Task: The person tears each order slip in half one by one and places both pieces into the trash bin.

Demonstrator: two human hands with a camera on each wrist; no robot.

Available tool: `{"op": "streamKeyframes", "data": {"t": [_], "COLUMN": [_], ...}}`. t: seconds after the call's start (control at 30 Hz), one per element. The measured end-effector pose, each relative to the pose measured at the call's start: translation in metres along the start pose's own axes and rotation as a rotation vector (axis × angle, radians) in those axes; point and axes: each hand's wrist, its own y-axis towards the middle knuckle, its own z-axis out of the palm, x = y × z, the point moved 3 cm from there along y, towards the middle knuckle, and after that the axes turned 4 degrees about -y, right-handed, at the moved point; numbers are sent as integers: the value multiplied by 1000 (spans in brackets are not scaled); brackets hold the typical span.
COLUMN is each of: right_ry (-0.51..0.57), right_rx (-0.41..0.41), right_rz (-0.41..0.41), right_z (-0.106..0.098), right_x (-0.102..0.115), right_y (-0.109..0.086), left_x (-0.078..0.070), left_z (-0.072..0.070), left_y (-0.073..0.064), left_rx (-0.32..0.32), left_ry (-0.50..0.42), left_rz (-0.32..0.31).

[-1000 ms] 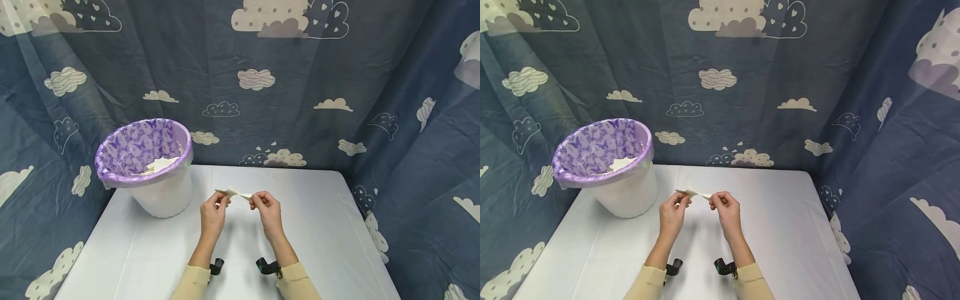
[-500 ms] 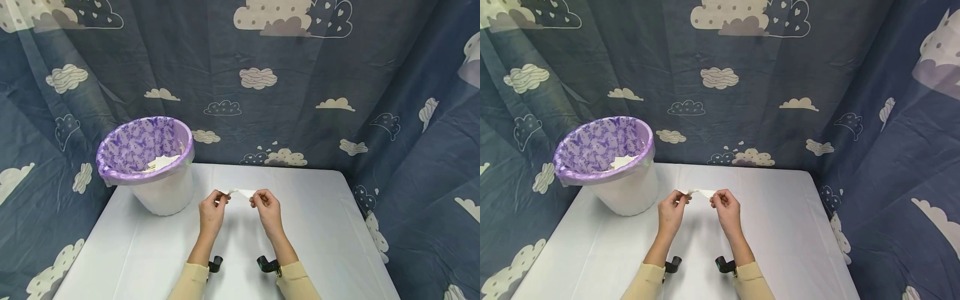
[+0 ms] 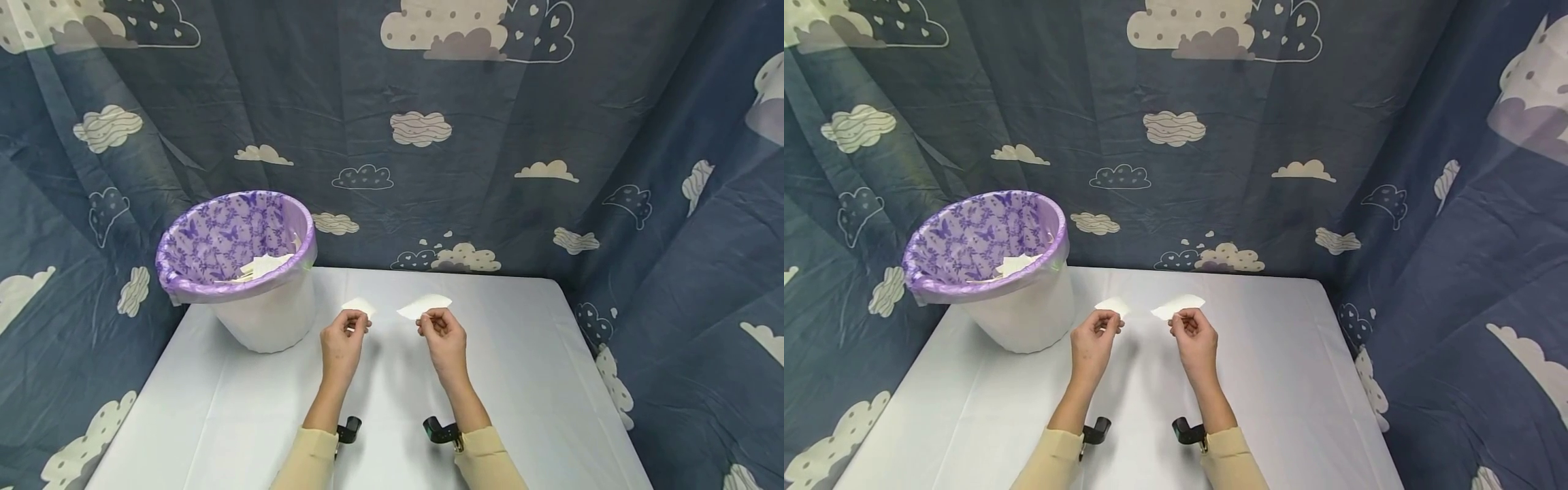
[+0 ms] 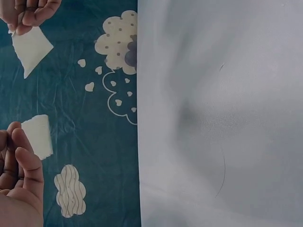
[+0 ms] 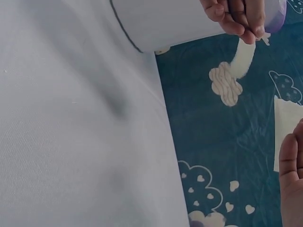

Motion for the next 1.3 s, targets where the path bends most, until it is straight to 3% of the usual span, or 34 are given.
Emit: {"op": "streamKeyframes", "data": {"t": [0.43,0.53,0.67,0.83,1.0,1.1,1.3], "right_ry": [32,34,8,48,110,124,75], "right_rx": [-9,0,10,37,65,91,141], "right_rz": [-21,-44,-80,-151,-244,-306,-380], "right_z": [3,6,15,32,52,66,96], "right_x": [1,7,19,49,82,98,122], "right_y": [1,4,12,22,32,37,44], "left_x": [-4,-11,-31,-59,-77,-84,-97], "left_z": [-1,-4,-11,-25,-43,-55,-85], "left_y": [-1,1,8,17,26,32,46], "left_rx": [11,3,-16,-68,-139,-191,-304], "left_ry": [19,37,44,35,31,42,55], "left_rz": [25,76,198,338,441,473,466]}}
